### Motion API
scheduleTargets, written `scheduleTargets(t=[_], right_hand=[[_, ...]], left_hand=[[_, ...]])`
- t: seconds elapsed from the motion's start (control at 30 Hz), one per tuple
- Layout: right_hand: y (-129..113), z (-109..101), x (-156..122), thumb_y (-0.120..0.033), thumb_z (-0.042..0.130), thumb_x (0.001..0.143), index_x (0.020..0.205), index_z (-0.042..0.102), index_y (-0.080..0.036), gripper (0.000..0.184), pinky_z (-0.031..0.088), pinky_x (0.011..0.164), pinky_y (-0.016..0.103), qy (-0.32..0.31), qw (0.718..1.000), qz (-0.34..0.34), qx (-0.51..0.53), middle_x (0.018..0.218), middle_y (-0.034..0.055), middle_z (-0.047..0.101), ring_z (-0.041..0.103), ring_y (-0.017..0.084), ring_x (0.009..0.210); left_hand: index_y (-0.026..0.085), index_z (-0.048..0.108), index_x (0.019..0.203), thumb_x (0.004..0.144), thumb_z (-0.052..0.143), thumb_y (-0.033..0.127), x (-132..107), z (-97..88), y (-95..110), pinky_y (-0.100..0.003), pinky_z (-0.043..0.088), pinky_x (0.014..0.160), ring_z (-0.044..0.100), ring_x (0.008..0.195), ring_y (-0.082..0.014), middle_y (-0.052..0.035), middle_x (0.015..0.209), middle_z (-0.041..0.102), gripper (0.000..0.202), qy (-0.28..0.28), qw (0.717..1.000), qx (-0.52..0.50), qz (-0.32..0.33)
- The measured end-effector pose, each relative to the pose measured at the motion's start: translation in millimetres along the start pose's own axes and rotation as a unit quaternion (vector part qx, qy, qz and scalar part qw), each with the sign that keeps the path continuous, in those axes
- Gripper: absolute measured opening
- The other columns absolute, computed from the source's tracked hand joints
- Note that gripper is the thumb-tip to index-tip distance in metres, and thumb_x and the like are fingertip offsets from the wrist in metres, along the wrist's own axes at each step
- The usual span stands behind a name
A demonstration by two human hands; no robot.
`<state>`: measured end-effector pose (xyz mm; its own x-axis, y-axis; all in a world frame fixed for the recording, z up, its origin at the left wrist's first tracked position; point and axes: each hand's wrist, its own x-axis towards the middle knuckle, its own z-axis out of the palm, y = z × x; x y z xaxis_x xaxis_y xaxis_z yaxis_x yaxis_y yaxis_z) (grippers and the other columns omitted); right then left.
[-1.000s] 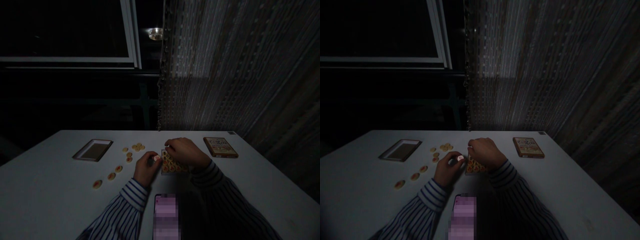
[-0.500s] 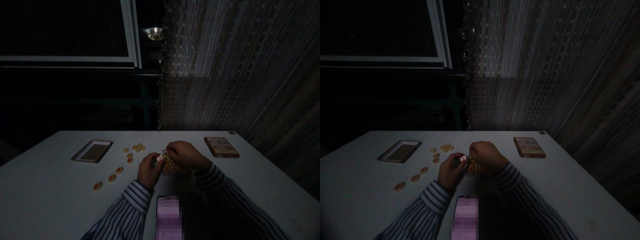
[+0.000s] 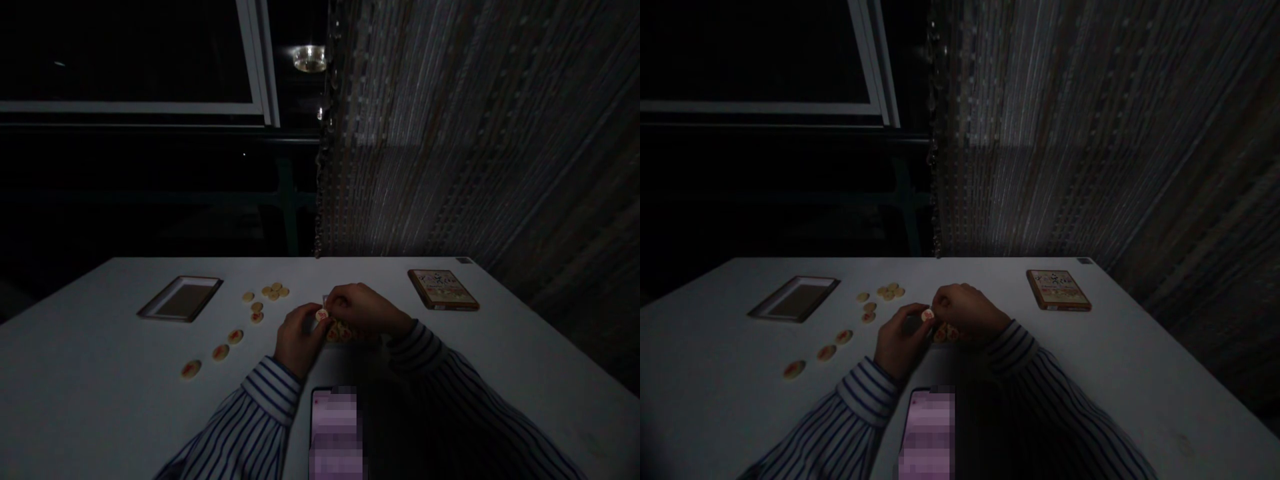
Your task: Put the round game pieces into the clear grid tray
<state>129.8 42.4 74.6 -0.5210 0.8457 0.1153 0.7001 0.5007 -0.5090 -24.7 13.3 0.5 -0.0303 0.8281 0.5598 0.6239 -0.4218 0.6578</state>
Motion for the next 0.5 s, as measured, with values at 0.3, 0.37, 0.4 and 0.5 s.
scheduleTargets(t=[0.3,0.37,0.4,0.5], right_hand=[[1.5,5.7,3.5,-0.026,0.049,0.072,0.081,0.063,-0.018,0.018,0.039,0.060,0.020,-0.004,0.998,0.005,0.056,0.076,0.0008,0.065,0.058,0.012,0.070],[0.9,5.5,3.3,-0.026,0.050,0.072,0.081,0.063,-0.017,0.018,0.039,0.061,0.020,-0.002,0.998,0.007,0.060,0.077,0.0010,0.065,0.058,0.012,0.072],[0.6,5.3,3.2,-0.025,0.050,0.072,0.082,0.063,-0.017,0.018,0.040,0.060,0.020,-0.001,0.998,0.009,0.065,0.077,0.0010,0.065,0.058,0.012,0.071],[0.6,4.7,2.8,-0.023,0.050,0.072,0.083,0.062,-0.016,0.018,0.040,0.059,0.020,0.003,0.997,0.012,0.074,0.075,0.0011,0.064,0.058,0.012,0.069]], left_hand=[[0.019,0.056,0.090,0.070,0.058,0.032,0.3,-1.9,5.1,-0.029,0.047,0.072,0.060,0.080,-0.0168,-0.0039,0.086,0.064,0.024,-0.008,1.000,-0.015,0.005],[0.019,0.056,0.090,0.069,0.059,0.033,0.2,-1.7,5.3,-0.030,0.047,0.073,0.060,0.080,-0.0169,-0.0037,0.086,0.064,0.025,-0.007,1.000,-0.024,0.002],[0.019,0.056,0.091,0.069,0.059,0.033,0.1,-1.5,4.9,-0.030,0.047,0.073,0.060,0.080,-0.0170,-0.0038,0.086,0.064,0.026,-0.008,1.000,-0.030,0.000],[0.018,0.056,0.094,0.068,0.060,0.033,-0.2,-0.1,2.7,-0.031,0.047,0.076,0.059,0.083,-0.0168,-0.0042,0.089,0.063,0.030,-0.009,0.998,-0.062,-0.018]])
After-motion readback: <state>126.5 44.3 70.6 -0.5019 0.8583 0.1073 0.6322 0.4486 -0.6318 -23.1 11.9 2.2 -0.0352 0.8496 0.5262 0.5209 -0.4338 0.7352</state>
